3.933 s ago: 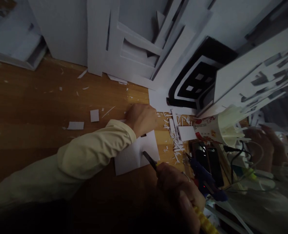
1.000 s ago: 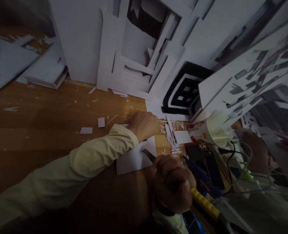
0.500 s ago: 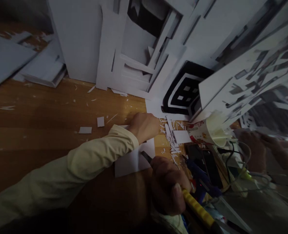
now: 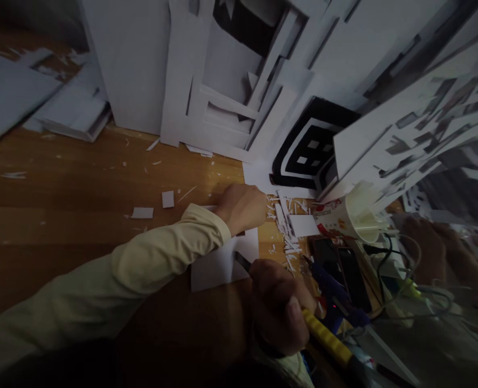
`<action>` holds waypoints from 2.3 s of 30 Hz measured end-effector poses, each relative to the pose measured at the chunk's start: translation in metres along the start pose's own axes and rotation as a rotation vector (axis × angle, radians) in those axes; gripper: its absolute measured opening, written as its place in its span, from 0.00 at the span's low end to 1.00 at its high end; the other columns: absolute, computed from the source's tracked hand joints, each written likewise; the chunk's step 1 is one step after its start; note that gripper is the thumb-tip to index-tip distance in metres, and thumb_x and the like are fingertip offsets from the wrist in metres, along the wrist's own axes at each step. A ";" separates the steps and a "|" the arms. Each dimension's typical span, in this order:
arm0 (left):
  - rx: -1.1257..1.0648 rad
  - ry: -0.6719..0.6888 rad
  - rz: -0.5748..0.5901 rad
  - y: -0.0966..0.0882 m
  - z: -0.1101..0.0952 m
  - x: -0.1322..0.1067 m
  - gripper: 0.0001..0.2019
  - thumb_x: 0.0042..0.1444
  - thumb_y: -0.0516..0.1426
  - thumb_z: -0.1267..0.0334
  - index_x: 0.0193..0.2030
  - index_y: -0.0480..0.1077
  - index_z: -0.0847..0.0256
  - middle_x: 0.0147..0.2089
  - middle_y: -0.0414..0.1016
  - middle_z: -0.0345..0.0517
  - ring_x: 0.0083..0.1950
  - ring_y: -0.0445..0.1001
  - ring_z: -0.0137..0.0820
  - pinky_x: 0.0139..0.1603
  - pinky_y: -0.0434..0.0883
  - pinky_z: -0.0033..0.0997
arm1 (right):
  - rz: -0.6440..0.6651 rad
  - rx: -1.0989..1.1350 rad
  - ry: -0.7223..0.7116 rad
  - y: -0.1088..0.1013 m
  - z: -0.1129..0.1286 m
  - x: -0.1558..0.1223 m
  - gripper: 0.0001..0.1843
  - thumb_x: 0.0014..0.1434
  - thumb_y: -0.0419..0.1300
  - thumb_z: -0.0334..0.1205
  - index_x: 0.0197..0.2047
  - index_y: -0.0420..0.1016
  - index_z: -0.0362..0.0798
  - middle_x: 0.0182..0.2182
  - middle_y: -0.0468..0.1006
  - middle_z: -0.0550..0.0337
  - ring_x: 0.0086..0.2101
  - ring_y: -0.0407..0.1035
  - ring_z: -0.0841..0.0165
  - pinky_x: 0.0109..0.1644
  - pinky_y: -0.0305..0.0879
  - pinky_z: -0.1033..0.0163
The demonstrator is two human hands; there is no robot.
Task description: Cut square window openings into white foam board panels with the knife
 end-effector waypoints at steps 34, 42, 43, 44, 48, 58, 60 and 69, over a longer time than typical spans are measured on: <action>-0.020 0.022 0.016 0.010 0.003 0.003 0.15 0.60 0.54 0.62 0.42 0.82 0.64 0.39 0.83 0.57 0.41 0.81 0.40 0.41 0.73 0.34 | 0.064 -0.013 0.231 0.000 -0.005 0.013 0.20 0.65 0.52 0.40 0.22 0.55 0.50 0.17 0.50 0.68 0.18 0.48 0.72 0.25 0.47 0.61; -0.014 0.023 0.032 0.011 0.003 0.004 0.15 0.60 0.54 0.62 0.41 0.83 0.64 0.39 0.83 0.58 0.41 0.80 0.40 0.39 0.71 0.33 | 0.064 -0.023 0.242 -0.003 -0.005 0.010 0.19 0.64 0.52 0.40 0.22 0.54 0.50 0.16 0.50 0.68 0.18 0.48 0.73 0.25 0.47 0.61; -0.015 0.022 0.033 0.011 0.003 0.004 0.15 0.60 0.54 0.62 0.42 0.83 0.64 0.39 0.83 0.57 0.41 0.80 0.40 0.39 0.71 0.33 | 0.066 -0.026 0.242 -0.003 -0.005 0.011 0.19 0.64 0.52 0.41 0.22 0.54 0.50 0.16 0.50 0.68 0.18 0.48 0.73 0.25 0.47 0.61; -0.015 0.020 0.035 0.011 0.003 0.004 0.15 0.60 0.54 0.62 0.42 0.83 0.64 0.38 0.83 0.57 0.41 0.80 0.40 0.39 0.71 0.33 | 0.068 -0.026 0.243 -0.002 -0.006 0.011 0.19 0.64 0.52 0.41 0.22 0.54 0.50 0.16 0.50 0.68 0.18 0.48 0.73 0.25 0.47 0.61; -0.017 0.028 0.037 0.011 0.002 0.004 0.15 0.61 0.54 0.62 0.42 0.83 0.63 0.38 0.83 0.57 0.41 0.80 0.39 0.40 0.71 0.33 | 0.061 0.000 0.231 0.000 -0.005 0.014 0.20 0.64 0.53 0.41 0.21 0.53 0.50 0.15 0.48 0.69 0.17 0.46 0.74 0.23 0.46 0.62; -0.014 0.025 0.036 0.012 0.003 0.004 0.16 0.61 0.53 0.62 0.41 0.83 0.63 0.38 0.83 0.57 0.39 0.80 0.39 0.39 0.71 0.34 | 0.053 -0.056 0.259 -0.005 -0.006 0.011 0.21 0.63 0.53 0.42 0.21 0.52 0.50 0.15 0.48 0.68 0.17 0.47 0.72 0.23 0.46 0.62; -0.012 0.031 0.036 0.011 0.002 0.004 0.16 0.62 0.53 0.62 0.41 0.83 0.63 0.38 0.83 0.57 0.40 0.80 0.40 0.40 0.71 0.34 | 0.040 -0.048 0.257 -0.005 -0.006 0.011 0.21 0.64 0.53 0.41 0.21 0.52 0.51 0.15 0.49 0.68 0.17 0.48 0.72 0.24 0.47 0.62; 0.034 0.051 0.010 0.014 -0.003 0.004 0.15 0.61 0.54 0.63 0.42 0.83 0.64 0.40 0.84 0.59 0.42 0.81 0.40 0.41 0.72 0.33 | 0.002 0.069 0.291 -0.008 -0.014 0.020 0.21 0.63 0.54 0.43 0.20 0.52 0.49 0.16 0.51 0.69 0.18 0.50 0.74 0.24 0.52 0.65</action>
Point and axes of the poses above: each hand's wrist, its own x-axis towards the middle knuckle, its own y-axis out of the palm, z = x × y, the point moved 8 cm from there along x, towards the middle knuckle
